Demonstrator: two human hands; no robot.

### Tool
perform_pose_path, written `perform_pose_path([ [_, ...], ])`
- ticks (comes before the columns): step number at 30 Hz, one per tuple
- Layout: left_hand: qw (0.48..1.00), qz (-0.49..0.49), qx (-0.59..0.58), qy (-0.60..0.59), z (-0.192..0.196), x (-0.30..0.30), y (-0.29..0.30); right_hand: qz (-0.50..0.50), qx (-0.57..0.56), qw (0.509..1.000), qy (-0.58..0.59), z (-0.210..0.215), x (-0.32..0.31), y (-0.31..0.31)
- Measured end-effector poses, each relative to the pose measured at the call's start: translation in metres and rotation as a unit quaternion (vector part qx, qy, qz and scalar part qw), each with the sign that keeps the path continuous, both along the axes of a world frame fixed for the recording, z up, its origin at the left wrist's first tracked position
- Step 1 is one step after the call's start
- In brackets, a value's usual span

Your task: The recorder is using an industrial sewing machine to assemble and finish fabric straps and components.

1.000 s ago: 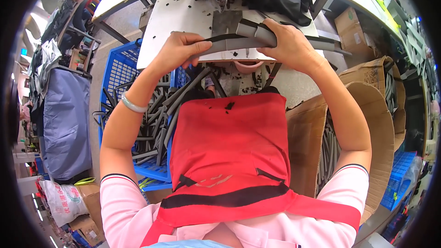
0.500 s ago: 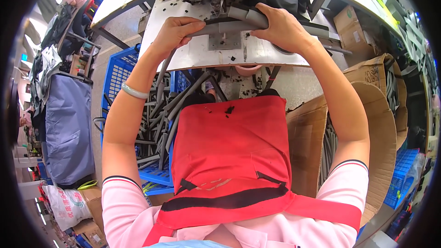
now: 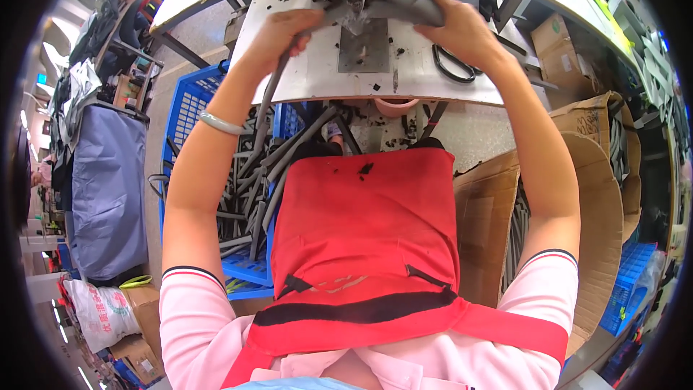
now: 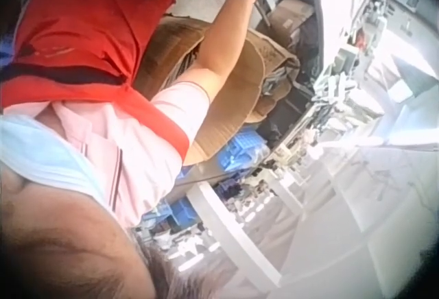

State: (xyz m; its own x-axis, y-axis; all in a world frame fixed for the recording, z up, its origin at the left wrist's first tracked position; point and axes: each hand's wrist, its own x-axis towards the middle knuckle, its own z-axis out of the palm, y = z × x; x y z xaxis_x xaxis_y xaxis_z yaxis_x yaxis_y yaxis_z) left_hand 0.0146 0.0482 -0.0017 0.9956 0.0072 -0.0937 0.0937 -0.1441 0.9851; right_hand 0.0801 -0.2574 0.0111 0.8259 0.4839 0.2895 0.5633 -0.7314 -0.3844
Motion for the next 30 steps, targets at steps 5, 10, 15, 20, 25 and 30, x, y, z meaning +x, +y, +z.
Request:
perform_pose_path([
  [5,0.961,-0.074,0.244,-0.108,-0.018,-0.026,0.002,0.147,-0.107,0.981,-0.066,-0.009,-0.084,0.027],
  [10,0.959,-0.171,0.184,-0.129,-0.02,-0.042,-0.088,0.3,-0.22,0.883,-0.287,-0.069,-0.172,0.103],
  [15,0.97,-0.175,0.166,-0.043,-0.061,-0.058,-0.039,0.226,-0.157,0.961,-0.012,-0.043,-0.129,0.069],
  [20,0.971,-0.186,0.092,0.117,-0.045,-0.085,-0.011,0.145,-0.071,0.986,0.052,-0.013,-0.09,0.002],
  [25,0.976,-0.096,0.189,-0.056,0.002,-0.061,-0.027,0.077,-0.016,0.995,0.068,0.006,-0.072,-0.004],
  [30,0.982,-0.082,0.158,-0.062,0.017,-0.036,-0.042,0.042,-0.026,0.995,0.091,0.019,-0.042,-0.014],
])
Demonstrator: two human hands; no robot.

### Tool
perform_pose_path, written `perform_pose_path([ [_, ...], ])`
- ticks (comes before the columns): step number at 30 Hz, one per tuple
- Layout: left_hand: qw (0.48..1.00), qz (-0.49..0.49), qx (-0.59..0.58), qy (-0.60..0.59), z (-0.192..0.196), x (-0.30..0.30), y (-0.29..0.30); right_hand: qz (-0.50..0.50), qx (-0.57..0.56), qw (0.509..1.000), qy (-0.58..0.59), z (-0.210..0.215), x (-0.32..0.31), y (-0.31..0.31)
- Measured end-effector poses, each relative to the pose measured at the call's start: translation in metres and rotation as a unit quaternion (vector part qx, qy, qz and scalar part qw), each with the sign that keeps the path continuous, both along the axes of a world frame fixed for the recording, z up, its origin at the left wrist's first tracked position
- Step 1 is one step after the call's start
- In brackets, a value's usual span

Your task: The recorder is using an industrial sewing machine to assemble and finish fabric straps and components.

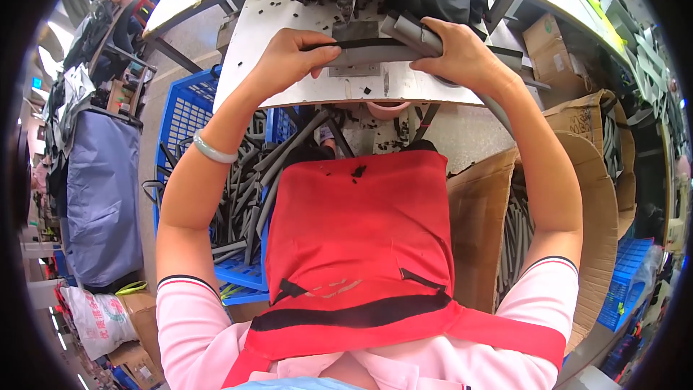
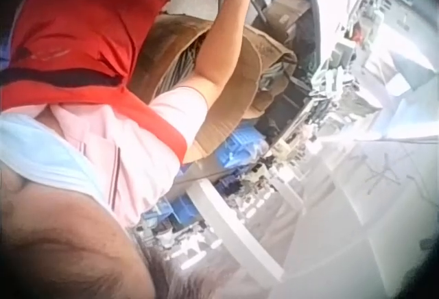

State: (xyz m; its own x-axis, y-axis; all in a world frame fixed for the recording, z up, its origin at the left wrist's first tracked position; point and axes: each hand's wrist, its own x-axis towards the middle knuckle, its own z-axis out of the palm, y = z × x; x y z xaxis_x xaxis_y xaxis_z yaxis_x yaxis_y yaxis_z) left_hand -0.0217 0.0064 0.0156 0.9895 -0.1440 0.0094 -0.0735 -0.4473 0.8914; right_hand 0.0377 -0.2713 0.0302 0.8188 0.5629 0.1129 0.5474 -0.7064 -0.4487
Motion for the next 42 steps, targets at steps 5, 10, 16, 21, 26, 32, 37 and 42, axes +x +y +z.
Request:
perform_pose_path([
  [5,0.999,0.015,0.013,0.026,-0.005,0.02,0.002,-0.009,-0.017,1.0,0.019,0.005,0.011,0.004],
  [10,0.998,0.008,-0.043,0.043,-0.014,0.033,0.008,0.001,-0.015,1.0,0.007,0.003,0.022,0.003],
  [16,0.996,-0.005,-0.079,0.04,-0.014,0.046,0.014,-0.017,-0.035,0.999,-0.037,0.004,0.035,0.008],
  [21,0.992,0.011,-0.118,0.053,-0.017,0.05,0.01,0.003,-0.03,0.999,0.041,0.003,0.05,0.008],
  [26,0.994,0.079,-0.022,-0.077,-0.029,0.03,0.027,0.004,-0.018,0.997,-0.072,-0.004,0.005,0.007],
  [32,0.986,-0.105,0.076,-0.104,-0.031,0.004,-0.042,0.323,-0.036,0.859,-0.396,-0.089,-0.113,0.107],
  [37,0.983,-0.119,-0.087,0.106,-0.055,-0.003,-0.022,0.214,-0.114,0.964,-0.111,-0.081,-0.093,0.092],
  [42,0.962,-0.087,-0.076,0.248,-0.071,-0.044,0.034,0.098,-0.06,0.993,0.01,-0.021,-0.039,0.012],
])
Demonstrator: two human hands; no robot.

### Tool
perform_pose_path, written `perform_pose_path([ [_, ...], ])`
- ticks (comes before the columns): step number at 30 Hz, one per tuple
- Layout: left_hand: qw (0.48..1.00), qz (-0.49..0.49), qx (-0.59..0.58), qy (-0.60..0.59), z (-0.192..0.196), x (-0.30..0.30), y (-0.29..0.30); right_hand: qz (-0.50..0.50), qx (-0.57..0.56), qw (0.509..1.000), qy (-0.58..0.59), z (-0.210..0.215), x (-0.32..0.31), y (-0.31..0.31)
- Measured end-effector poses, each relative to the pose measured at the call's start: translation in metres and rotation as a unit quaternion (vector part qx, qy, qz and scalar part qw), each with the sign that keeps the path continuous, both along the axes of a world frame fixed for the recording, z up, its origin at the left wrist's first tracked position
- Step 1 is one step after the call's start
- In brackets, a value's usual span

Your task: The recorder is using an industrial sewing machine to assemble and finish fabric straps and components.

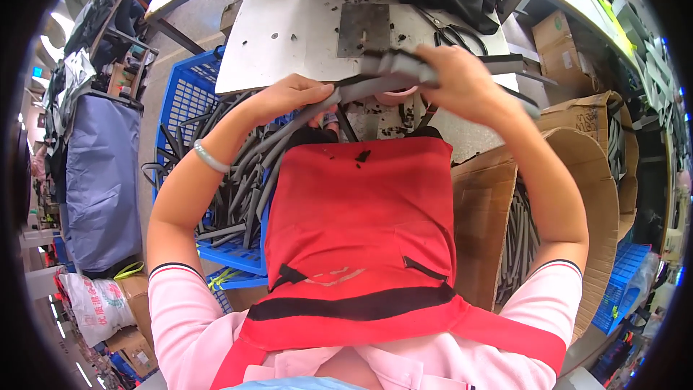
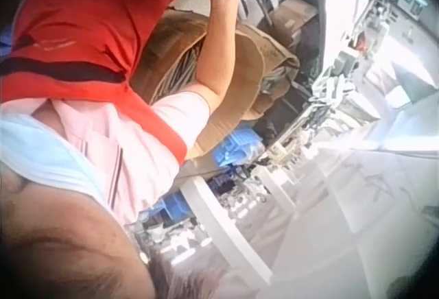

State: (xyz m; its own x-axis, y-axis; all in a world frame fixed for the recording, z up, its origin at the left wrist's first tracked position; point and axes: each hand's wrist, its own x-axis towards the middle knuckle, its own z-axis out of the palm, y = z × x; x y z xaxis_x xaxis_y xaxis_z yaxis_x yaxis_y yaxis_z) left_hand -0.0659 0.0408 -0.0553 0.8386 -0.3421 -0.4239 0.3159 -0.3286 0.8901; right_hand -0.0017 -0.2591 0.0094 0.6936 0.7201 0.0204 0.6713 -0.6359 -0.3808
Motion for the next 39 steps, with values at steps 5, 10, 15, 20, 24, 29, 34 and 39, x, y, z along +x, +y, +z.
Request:
perform_pose_path([
  [5,0.972,0.049,0.083,-0.215,0.046,0.013,-0.012,-0.089,0.036,0.994,0.045,0.007,0.012,-0.03],
  [10,0.926,0.074,0.146,-0.339,0.059,0.042,-0.02,-0.108,0.076,0.991,0.015,0.019,0.036,-0.031],
  [15,0.946,0.089,0.142,-0.276,0.059,0.064,-0.018,-0.122,0.047,0.991,0.018,0.021,0.051,-0.027],
  [20,0.949,0.083,0.123,-0.277,0.055,0.077,-0.017,-0.111,0.103,0.988,-0.006,0.006,0.069,-0.033],
  [24,0.952,0.105,0.1,-0.27,0.059,0.078,-0.013,-0.117,0.095,0.989,0.0,0.008,0.072,-0.031],
  [29,0.953,0.102,0.085,-0.271,0.065,0.081,-0.013,-0.117,0.102,0.988,0.015,0.017,0.076,-0.029],
  [34,0.954,0.13,0.089,-0.254,0.062,0.096,-0.016,-0.145,0.09,0.985,0.012,0.012,0.098,-0.02],
  [39,0.961,0.152,0.04,-0.229,0.053,0.082,-0.012,-0.148,0.117,0.982,0.014,0.012,0.077,-0.026],
])
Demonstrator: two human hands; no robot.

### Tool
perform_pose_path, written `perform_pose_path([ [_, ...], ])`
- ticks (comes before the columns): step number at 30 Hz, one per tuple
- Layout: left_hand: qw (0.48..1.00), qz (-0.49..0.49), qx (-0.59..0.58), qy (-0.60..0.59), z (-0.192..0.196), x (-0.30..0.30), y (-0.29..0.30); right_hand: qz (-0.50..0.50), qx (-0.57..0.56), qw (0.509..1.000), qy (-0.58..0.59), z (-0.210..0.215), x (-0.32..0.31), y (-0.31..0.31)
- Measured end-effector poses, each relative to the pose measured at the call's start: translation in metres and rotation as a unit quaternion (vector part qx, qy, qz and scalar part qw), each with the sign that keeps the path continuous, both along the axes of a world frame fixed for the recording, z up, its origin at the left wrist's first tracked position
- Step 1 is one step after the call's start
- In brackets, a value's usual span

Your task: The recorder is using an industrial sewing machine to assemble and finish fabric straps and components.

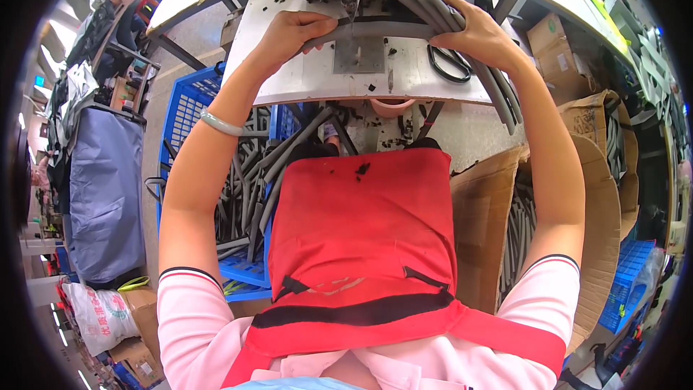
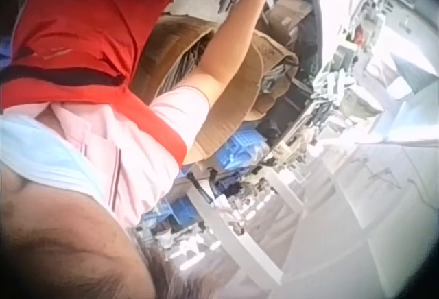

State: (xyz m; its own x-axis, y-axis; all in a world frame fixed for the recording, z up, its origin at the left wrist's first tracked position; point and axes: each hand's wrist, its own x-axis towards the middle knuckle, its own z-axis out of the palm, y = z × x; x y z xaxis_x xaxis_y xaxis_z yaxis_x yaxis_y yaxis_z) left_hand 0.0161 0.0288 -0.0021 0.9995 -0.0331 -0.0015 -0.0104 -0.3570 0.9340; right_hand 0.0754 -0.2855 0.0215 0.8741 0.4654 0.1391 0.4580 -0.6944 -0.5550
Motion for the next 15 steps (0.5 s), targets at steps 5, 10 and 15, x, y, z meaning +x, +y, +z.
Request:
perform_pose_path([
  [5,1.0,-0.022,-0.007,-0.006,0.0,-0.002,0.005,0.049,0.008,0.998,0.038,0.006,0.002,-0.002],
  [10,0.994,0.094,0.002,-0.062,-0.011,0.01,0.057,-0.003,0.01,0.999,-0.049,0.007,-0.001,-0.053],
  [15,0.956,0.072,0.263,-0.111,-0.083,-0.023,0.114,-0.18,-0.021,0.979,-0.09,0.01,-0.085,-0.117],
])
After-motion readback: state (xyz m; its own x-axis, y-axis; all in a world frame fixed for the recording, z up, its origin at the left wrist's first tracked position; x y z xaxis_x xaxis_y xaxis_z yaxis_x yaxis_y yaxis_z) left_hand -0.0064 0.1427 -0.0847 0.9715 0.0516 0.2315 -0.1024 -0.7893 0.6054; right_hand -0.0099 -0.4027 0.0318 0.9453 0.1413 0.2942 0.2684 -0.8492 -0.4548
